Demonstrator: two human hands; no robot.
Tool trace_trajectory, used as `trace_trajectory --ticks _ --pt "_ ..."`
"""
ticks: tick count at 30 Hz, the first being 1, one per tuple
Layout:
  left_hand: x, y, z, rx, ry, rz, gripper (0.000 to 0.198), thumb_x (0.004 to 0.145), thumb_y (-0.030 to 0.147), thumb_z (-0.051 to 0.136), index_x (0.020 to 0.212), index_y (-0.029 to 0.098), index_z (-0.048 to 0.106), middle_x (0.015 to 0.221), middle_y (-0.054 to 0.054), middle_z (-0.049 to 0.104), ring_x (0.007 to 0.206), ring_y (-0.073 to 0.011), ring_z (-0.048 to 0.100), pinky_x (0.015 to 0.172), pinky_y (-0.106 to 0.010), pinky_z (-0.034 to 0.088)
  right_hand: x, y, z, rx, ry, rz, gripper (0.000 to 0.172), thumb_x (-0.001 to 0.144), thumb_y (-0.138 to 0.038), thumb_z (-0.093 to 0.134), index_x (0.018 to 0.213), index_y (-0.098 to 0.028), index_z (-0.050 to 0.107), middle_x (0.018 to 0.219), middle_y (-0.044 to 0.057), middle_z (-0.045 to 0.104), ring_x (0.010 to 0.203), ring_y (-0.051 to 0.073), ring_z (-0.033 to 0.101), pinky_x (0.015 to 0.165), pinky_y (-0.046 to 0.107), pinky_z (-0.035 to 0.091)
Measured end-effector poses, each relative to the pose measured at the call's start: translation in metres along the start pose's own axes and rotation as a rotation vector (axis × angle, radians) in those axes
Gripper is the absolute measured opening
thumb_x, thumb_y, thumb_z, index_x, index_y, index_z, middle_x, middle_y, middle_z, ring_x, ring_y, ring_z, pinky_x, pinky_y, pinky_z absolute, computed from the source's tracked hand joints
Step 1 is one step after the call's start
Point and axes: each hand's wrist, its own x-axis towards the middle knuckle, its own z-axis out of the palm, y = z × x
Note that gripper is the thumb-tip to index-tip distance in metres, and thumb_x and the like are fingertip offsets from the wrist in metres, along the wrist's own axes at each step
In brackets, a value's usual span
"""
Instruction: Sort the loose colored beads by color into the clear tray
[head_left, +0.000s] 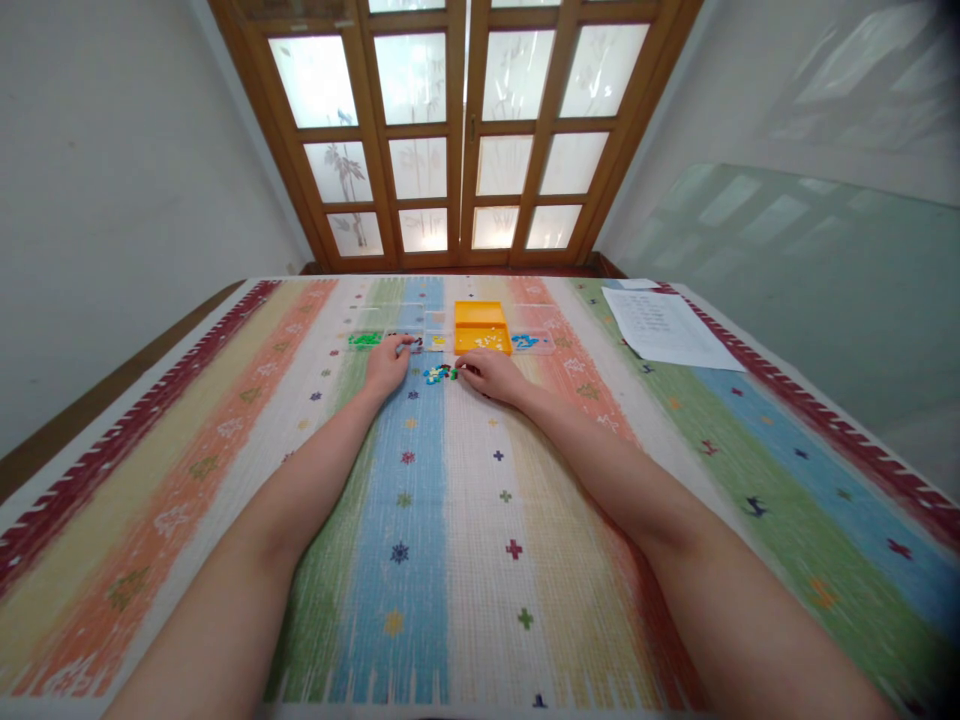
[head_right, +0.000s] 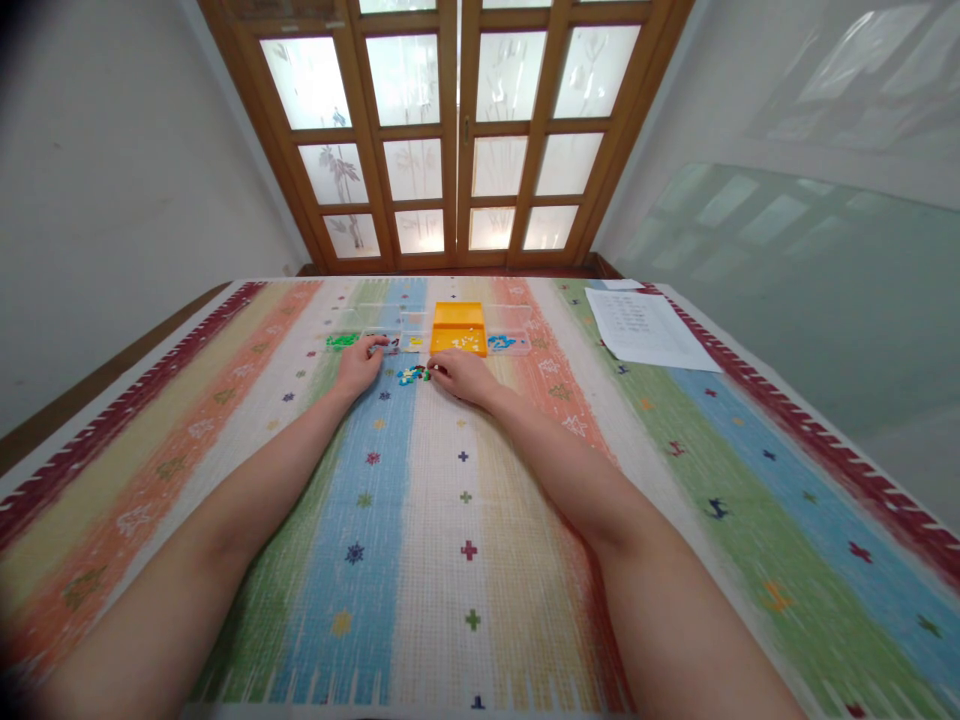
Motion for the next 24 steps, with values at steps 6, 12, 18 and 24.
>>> trace_trajectory --ticks 6,12,18,24 --pt "-0.002 0.005 -0.001 0.012 -0.013 0.091 0.031 0.095 0.017 0.055 0.117 0.020 0.077 0.119 -0.008 0.076 0.089 -0.0204 0.067 0.091 -0.035 0.054 0.000 -0.022 0.007 -0.078 -0.100 -0.109 0.033 0.104 -0.031 0.059 0.134 -0.024 0.070 0.115 0.010 0.071 0.104 0.023 0.063 0.089 0.032 0.045" --pt "-0.003 0.004 0.000 0.021 -0.008 0.151 0.029 0.096 0.017 0.054 0.113 0.020 0.076 0.117 -0.008 0.076 0.098 -0.0220 0.068 0.097 -0.036 0.053 0.000 -0.034 0.012 -0.124 -0.125 -0.137 0.037 0.103 -0.035 0.062 0.137 -0.023 0.067 0.118 0.012 0.068 0.105 0.025 0.061 0.091 0.035 0.045" --pt "-0.004 0.006 -0.001 0.023 -0.026 0.152 0.028 0.096 0.017 0.054 0.111 0.022 0.076 0.115 -0.007 0.075 0.102 -0.0220 0.068 0.098 -0.035 0.052 0.000 -0.034 0.010 -0.103 -0.114 -0.159 0.028 0.104 -0.032 0.060 0.128 -0.022 0.071 0.113 0.010 0.068 0.102 0.024 0.060 0.089 0.033 0.044" --pt "-0.006 0.013 -0.005 0.018 -0.062 0.120 0.028 0.096 0.017 0.053 0.111 0.022 0.077 0.115 -0.008 0.075 0.104 -0.0234 0.067 0.098 -0.036 0.052 0.000 -0.032 0.012 -0.052 -0.100 -0.153 0.019 0.103 -0.026 0.058 0.114 -0.023 0.073 0.109 0.009 0.069 0.102 0.023 0.060 0.088 0.032 0.043"
